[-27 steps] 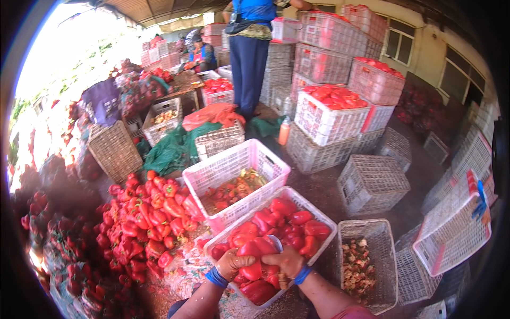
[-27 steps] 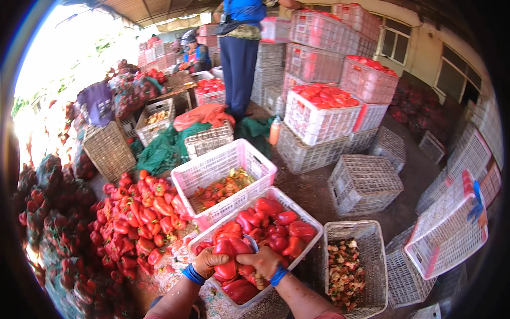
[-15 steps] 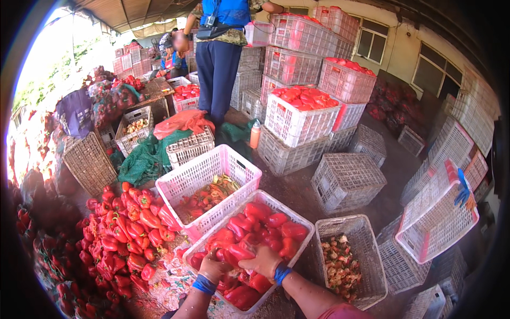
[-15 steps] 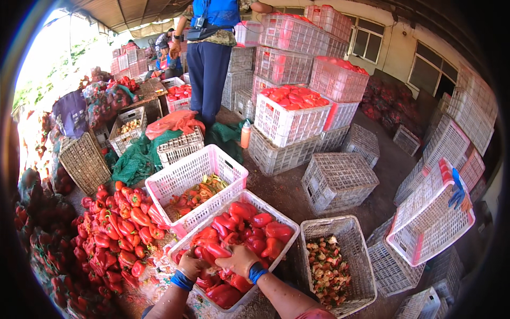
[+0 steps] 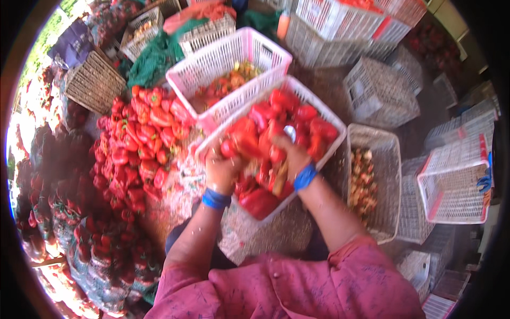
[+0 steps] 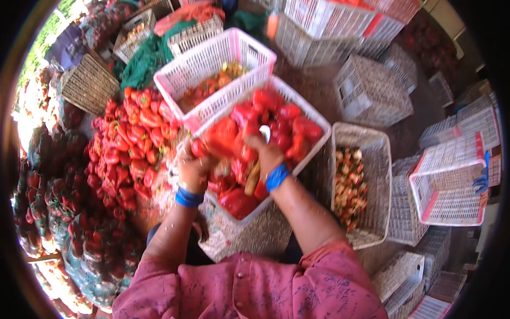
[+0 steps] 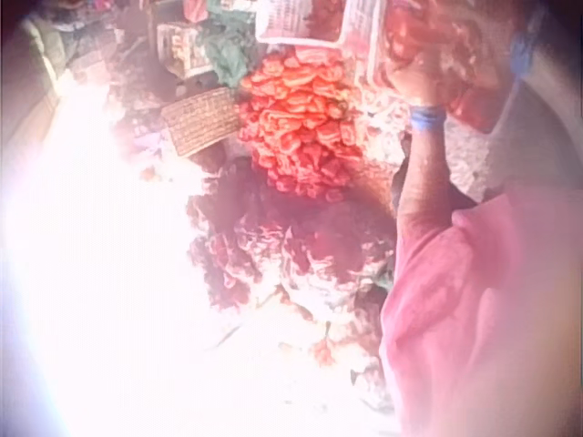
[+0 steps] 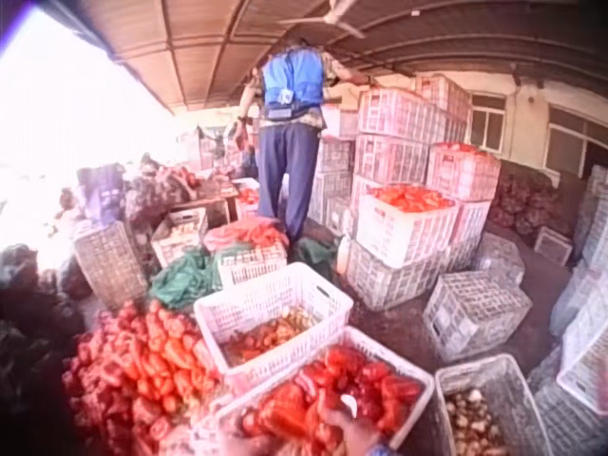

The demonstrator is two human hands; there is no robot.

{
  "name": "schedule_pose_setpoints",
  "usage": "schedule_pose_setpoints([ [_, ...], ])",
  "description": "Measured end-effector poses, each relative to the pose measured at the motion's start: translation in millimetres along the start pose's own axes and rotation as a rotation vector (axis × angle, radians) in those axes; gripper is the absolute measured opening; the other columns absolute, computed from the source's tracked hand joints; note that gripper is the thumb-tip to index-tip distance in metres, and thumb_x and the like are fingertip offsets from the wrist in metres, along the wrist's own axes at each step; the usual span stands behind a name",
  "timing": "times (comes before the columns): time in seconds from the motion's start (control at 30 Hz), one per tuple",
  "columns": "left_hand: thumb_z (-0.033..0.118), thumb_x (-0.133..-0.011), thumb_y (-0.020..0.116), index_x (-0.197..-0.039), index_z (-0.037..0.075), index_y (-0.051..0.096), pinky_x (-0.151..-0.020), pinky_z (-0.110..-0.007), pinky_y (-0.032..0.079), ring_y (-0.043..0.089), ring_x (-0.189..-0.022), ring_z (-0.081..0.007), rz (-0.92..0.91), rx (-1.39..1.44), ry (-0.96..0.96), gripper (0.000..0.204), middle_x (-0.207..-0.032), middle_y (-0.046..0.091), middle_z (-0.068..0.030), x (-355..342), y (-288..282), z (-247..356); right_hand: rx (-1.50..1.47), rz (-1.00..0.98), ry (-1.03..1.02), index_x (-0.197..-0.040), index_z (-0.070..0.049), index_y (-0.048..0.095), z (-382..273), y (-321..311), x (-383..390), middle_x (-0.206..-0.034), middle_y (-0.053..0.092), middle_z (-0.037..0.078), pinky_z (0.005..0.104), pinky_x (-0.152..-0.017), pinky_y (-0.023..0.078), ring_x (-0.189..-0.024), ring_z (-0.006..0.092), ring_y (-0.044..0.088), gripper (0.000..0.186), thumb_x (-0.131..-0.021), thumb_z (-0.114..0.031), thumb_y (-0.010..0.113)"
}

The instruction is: The person sorts red peppers by cutting off the stems with a knife and placing the cleaned peppers into a plastic crate.

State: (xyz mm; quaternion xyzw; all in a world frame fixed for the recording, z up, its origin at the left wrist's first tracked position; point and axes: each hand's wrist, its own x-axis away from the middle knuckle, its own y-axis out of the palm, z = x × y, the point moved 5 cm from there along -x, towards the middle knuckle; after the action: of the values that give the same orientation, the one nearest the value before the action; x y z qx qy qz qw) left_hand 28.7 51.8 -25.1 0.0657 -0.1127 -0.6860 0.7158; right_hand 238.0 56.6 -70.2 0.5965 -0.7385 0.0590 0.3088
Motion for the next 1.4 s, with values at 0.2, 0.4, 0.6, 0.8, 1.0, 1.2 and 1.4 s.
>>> schedule_pose_setpoints([
  [0.2, 0.006, -0.088, 0.058, -0.094, -0.01, 0.065, -0.082, -0.04, 0.06, 0.072, -0.087, -0.03, 0.124, 0.441, 0.003, 0.019, -0.097, 0.071, -0.0177, -29, -35, 14, 1.14, 0.361, -0.448, -0.109, 0.001, 0.072, -54, -40, -35, -0.095, 0.073, 0.025, 0.0467, -0.075, 0.056, -0.084, 0.0399, 0.072, 0.058, -0.079, -0.049, 0.076],
  [0.4, 0.013, -0.088, 0.06, -0.095, -0.005, 0.07, -0.084, -0.039, 0.058, 0.069, -0.088, -0.0248, 0.267, 0.642, -0.106, 0.022, -0.094, 0.072, -0.0125, -25, -55, -23, 1.475, 0.1, -0.436, -0.105, -0.007, 0.072, -20, 10, 2, -0.103, 0.07, 0.024, 0.0509, -0.077, 0.055, -0.09, 0.0407, 0.069, 0.046, -0.083, -0.048, 0.074],
  [0.6, 0.004, -0.079, 0.065, -0.085, 0.0, 0.066, -0.059, -0.031, 0.054, 0.066, -0.067, -0.0196, 0.402, 0.724, -0.106, 0.007, -0.079, 0.065, -0.0083, -40, -72, -17, 1.638, -0.088, -0.366, -0.112, -0.011, 0.066, 26, 77, 7, -0.106, 0.072, 0.016, 0.0487, -0.081, 0.055, -0.098, 0.0359, 0.07, 0.043, -0.088, -0.047, 0.066],
  [0.8, 0.003, -0.079, 0.067, -0.093, 0.001, 0.06, -0.062, -0.038, 0.057, 0.067, -0.069, -0.025, 0.413, 0.841, -0.226, 0.015, -0.079, 0.064, -0.0093, -37, -78, -44, 1.728, -0.236, -0.344, -0.121, -0.01, 0.062, 71, 88, -19, -0.12, 0.069, 0.014, 0.0505, -0.101, 0.046, -0.113, 0.0349, 0.065, 0.05, -0.093, -0.052, 0.06],
  [1.0, 0.009, -0.082, 0.067, -0.092, 0.002, 0.06, -0.061, -0.042, 0.059, 0.068, -0.068, -0.0272, 0.326, 0.775, -0.312, 0.014, -0.077, 0.064, -0.0092, -37, -82, -55, 0.984, -0.037, -0.688, -0.136, -0.009, 0.06, -26, 79, 42, -0.122, 0.068, 0.021, 0.0415, -0.092, 0.054, -0.113, 0.0343, 0.066, 0.063, -0.089, -0.051, 0.069],
  [1.2, 0.015, -0.096, 0.058, -0.097, 0.006, 0.065, -0.086, -0.041, 0.056, 0.068, -0.088, -0.0244, -0.081, 0.764, -0.525, 0.011, -0.093, 0.07, -0.0074, -30, -42, -75, 1.345, -0.282, -1.012, -0.138, -0.012, 0.057, -26, 107, 99, -0.132, 0.064, 0.015, 0.0411, -0.09, 0.054, -0.113, 0.0326, 0.066, 0.066, -0.086, -0.047, 0.073],
  [1.4, 0.02, -0.098, 0.054, -0.11, 0.001, 0.064, -0.091, -0.043, 0.056, 0.069, -0.097, -0.0307, -0.035, 0.617, -0.527, 0.024, -0.104, 0.071, -0.0158, -13, -11, -53, 1.182, -0.319, -0.743, -0.138, -0.013, 0.058, -18, 90, 75, -0.135, 0.062, 0.015, 0.0416, -0.094, 0.052, -0.116, 0.0332, 0.064, 0.057, -0.088, -0.038, 0.072],
])
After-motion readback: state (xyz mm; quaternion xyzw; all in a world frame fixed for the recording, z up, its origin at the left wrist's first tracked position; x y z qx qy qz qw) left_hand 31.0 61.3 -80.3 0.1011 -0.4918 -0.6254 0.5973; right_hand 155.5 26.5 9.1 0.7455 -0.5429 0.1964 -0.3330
